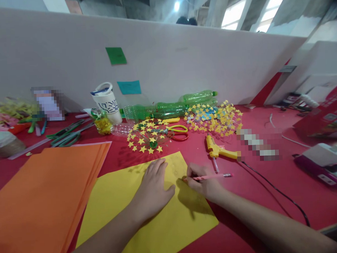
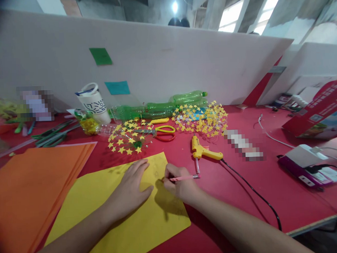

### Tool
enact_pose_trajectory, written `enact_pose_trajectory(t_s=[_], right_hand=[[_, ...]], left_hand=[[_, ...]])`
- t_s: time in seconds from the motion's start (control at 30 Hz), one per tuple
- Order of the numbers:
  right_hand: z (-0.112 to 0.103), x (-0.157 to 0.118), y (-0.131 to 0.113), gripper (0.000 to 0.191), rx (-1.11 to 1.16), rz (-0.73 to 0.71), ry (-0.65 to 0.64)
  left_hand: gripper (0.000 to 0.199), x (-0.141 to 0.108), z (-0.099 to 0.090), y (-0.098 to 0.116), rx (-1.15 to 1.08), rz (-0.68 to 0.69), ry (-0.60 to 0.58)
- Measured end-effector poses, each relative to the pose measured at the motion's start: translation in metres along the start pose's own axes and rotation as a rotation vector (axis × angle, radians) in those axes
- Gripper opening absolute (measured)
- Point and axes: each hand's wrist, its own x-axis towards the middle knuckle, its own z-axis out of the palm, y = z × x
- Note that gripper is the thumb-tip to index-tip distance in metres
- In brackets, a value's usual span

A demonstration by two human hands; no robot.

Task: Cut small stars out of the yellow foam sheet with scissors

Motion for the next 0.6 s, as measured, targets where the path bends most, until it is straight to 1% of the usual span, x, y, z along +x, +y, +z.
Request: enact_pose_trajectory(t_s=[0.13,0.3,0.6], right_hand=[[-0.002,-0.003,-0.005,0.012,-0.038,-0.026,-0.069],[-0.004,-0.005,-0.009,0.011,0.004,-0.068,-0.166],[-0.007,-0.005,-0.017,0.012,-0.022,-0.09,-0.212]], left_hand=[[0.056,0.0,0.0,0.0,0.005,0.011,0.003],[0.055,0.0,-0.001,0.001,0.006,0.009,0.0],[0.057,0.0,0.0,0.0,0.026,0.013,0.0]])
